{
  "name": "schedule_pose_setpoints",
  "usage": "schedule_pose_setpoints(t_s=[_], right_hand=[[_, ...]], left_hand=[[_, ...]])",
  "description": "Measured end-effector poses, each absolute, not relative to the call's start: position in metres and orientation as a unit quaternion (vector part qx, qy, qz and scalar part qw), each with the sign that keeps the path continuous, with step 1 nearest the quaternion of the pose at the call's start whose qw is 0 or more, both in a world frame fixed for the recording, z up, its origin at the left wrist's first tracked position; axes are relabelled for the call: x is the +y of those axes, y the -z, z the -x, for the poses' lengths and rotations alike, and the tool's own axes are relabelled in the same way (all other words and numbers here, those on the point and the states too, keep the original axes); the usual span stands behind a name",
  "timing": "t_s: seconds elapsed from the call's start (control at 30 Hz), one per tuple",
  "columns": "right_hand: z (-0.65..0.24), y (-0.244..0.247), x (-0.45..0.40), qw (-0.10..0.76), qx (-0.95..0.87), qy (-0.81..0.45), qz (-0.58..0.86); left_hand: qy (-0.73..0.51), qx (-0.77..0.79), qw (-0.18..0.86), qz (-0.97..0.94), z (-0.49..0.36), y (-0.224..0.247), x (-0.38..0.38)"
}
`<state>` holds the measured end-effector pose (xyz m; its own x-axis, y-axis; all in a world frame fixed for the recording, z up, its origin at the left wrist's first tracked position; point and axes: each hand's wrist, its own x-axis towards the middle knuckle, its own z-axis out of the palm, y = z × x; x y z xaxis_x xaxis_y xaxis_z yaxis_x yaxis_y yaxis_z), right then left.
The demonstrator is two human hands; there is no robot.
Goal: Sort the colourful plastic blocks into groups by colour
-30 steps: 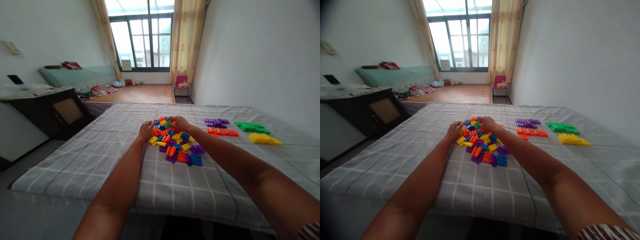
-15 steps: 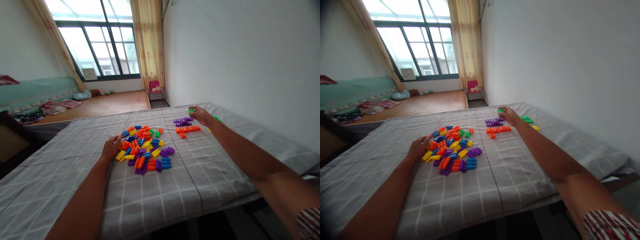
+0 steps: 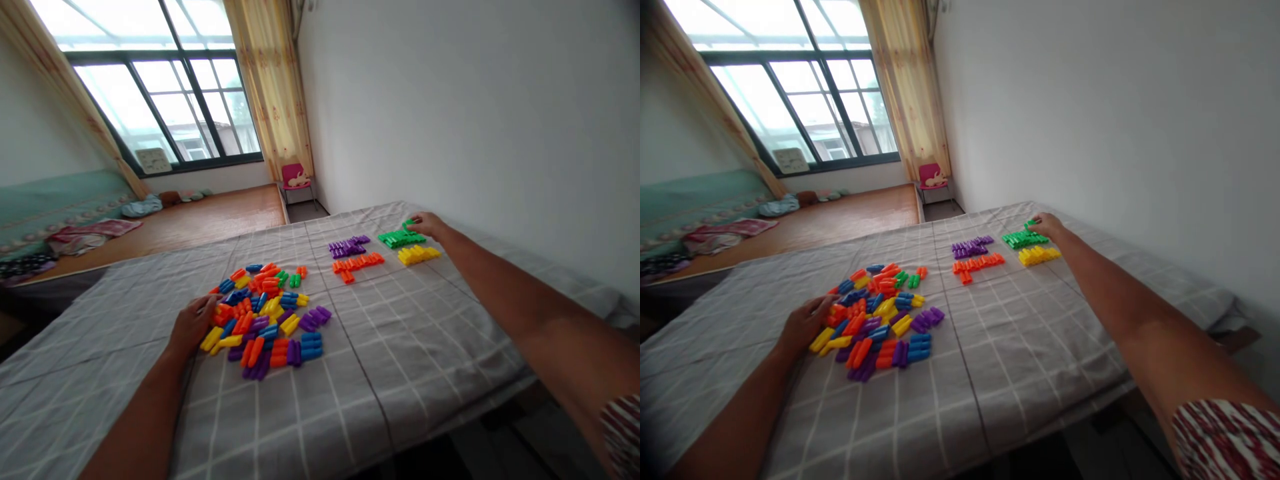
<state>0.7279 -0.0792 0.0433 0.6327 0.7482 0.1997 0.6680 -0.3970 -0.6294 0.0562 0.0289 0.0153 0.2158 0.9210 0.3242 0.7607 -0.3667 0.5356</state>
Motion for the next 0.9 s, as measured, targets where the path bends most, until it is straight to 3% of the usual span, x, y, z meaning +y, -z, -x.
schedule_pose_setpoints(t_s=[0.23,0.4,0.73,0.9], right_hand=[[-0.741,-0.044,-0.081,0.197,-0.391,0.048,0.898],[-0.742,-0.036,-0.083,0.138,-0.406,0.034,0.903],[-0.731,-0.028,-0.087,0.15,-0.417,0.069,0.894],[-0.696,-0.049,-0.081,0.228,-0.458,0.119,0.851]], left_hand=[[-0.297,0.549,0.138,-0.769,-0.056,-0.016,0.03],[-0.299,0.541,0.136,-0.774,-0.057,-0.018,0.03],[-0.305,0.543,0.143,-0.769,-0.058,-0.015,0.03],[-0.309,0.534,0.142,-0.774,-0.062,-0.013,0.029]])
